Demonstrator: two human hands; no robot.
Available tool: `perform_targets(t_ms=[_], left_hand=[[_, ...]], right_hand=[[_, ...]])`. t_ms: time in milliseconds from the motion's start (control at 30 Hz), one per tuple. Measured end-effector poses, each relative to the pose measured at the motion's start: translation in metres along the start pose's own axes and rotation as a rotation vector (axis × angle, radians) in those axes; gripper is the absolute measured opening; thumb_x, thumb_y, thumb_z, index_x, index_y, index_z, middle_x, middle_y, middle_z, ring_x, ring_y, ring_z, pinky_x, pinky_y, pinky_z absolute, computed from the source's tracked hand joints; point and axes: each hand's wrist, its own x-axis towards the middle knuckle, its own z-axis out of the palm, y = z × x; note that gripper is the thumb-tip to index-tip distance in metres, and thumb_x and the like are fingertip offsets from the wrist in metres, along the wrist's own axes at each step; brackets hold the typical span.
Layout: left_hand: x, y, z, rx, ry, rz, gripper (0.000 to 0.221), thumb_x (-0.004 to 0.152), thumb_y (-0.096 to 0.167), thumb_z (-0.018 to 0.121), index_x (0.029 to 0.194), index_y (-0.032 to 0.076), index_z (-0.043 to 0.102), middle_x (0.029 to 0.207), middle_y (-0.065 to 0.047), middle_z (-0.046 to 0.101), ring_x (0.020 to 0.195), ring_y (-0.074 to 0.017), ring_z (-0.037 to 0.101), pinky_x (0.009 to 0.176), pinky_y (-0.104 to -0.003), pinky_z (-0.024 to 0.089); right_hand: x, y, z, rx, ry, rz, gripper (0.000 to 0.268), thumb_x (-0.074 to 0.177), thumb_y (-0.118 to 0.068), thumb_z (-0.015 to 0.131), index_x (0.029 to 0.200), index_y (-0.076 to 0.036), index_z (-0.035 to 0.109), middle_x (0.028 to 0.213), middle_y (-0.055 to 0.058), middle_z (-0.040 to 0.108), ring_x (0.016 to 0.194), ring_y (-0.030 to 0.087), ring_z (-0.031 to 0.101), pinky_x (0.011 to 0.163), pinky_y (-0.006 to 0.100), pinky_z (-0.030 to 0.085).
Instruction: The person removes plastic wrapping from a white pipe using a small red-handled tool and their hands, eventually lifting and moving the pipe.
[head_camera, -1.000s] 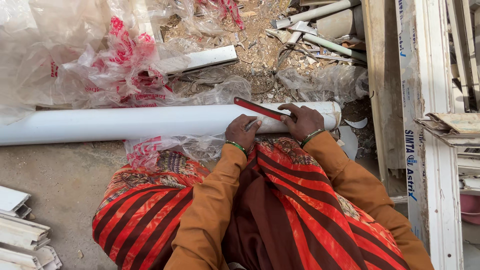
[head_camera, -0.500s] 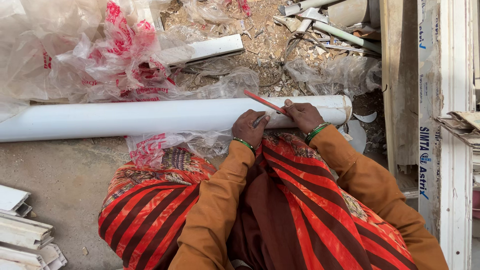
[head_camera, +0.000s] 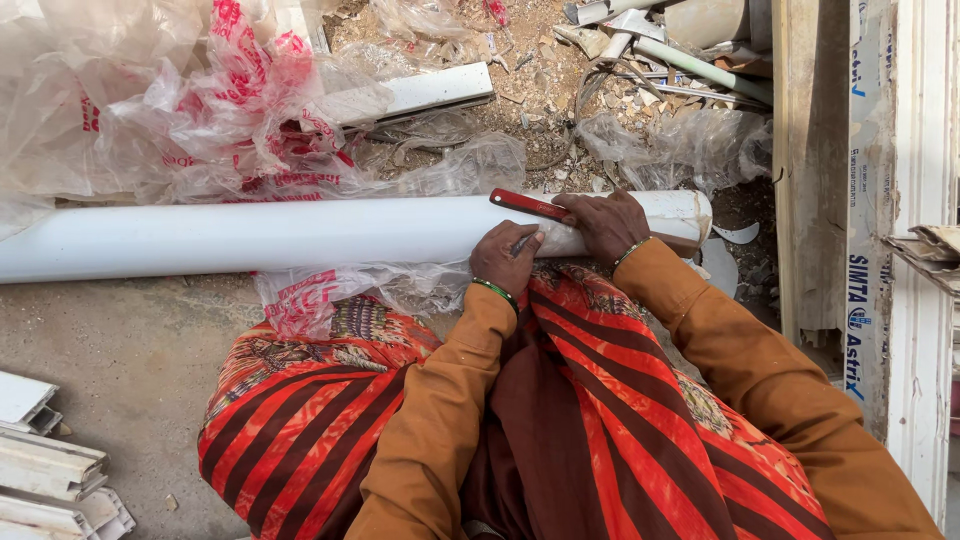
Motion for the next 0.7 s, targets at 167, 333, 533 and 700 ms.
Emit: perform_targets(t_ms=[167, 333, 533, 700], left_hand=[[0.001, -0.005, 0.001, 0.019, -0.020, 0.016, 0.016, 0.093, 0.027, 0.074, 0.099, 0.012, 0.078, 0.089, -0.006, 0.071, 0.083, -0.0263, 0.070, 0.074, -0.036, 0.054], [-0.001, -0.009, 0.002, 0.023, -0.024, 0.013, 0.016, 0.091, 0.025, 0.075, 0.101, 0.013, 0.079, 0.090, -0.006, 0.072, 0.082, -0.0260, 0.071, 0.073, -0.036, 0.055], [-0.009, -0.012, 0.002, -0.066, -0.040, -0.017, 0.014, 0.090, 0.021, 0.076, 0.099, 0.011, 0.079, 0.087, -0.006, 0.072, 0.079, -0.0235, 0.071, 0.071, -0.034, 0.054], [-0.008, -0.013, 0.004, -0.135, -0.019, -0.026, 0.012, 0.088, 0.015, 0.077, 0.098, 0.009, 0.078, 0.085, -0.006, 0.071, 0.076, -0.0224, 0.070, 0.069, -0.033, 0.053]], right_hand=[[-0.003, -0.008, -0.015, -0.008, -0.130, 0.066, 0.036, 0.099, -0.025, 0.062, 0.135, -0.022, 0.062, 0.109, 0.004, 0.073, 0.080, 0.031, 0.071, 0.066, 0.043, 0.052], [0.029, -0.032, -0.016, -0.007, -0.234, -0.041, 0.050, 0.089, -0.032, 0.066, 0.137, -0.022, 0.059, 0.103, 0.007, 0.069, 0.077, 0.034, 0.071, 0.055, 0.046, 0.052], [0.002, 0.011, -0.029, -0.150, -0.296, -0.108, 0.050, 0.093, -0.021, 0.061, 0.142, -0.035, 0.059, 0.101, -0.002, 0.071, 0.081, 0.027, 0.072, 0.064, 0.043, 0.054], [-0.010, -0.004, -0.028, -0.042, -0.201, -0.107, 0.060, 0.081, -0.039, 0.070, 0.138, -0.026, 0.057, 0.096, 0.004, 0.070, 0.077, 0.031, 0.071, 0.058, 0.045, 0.053]])
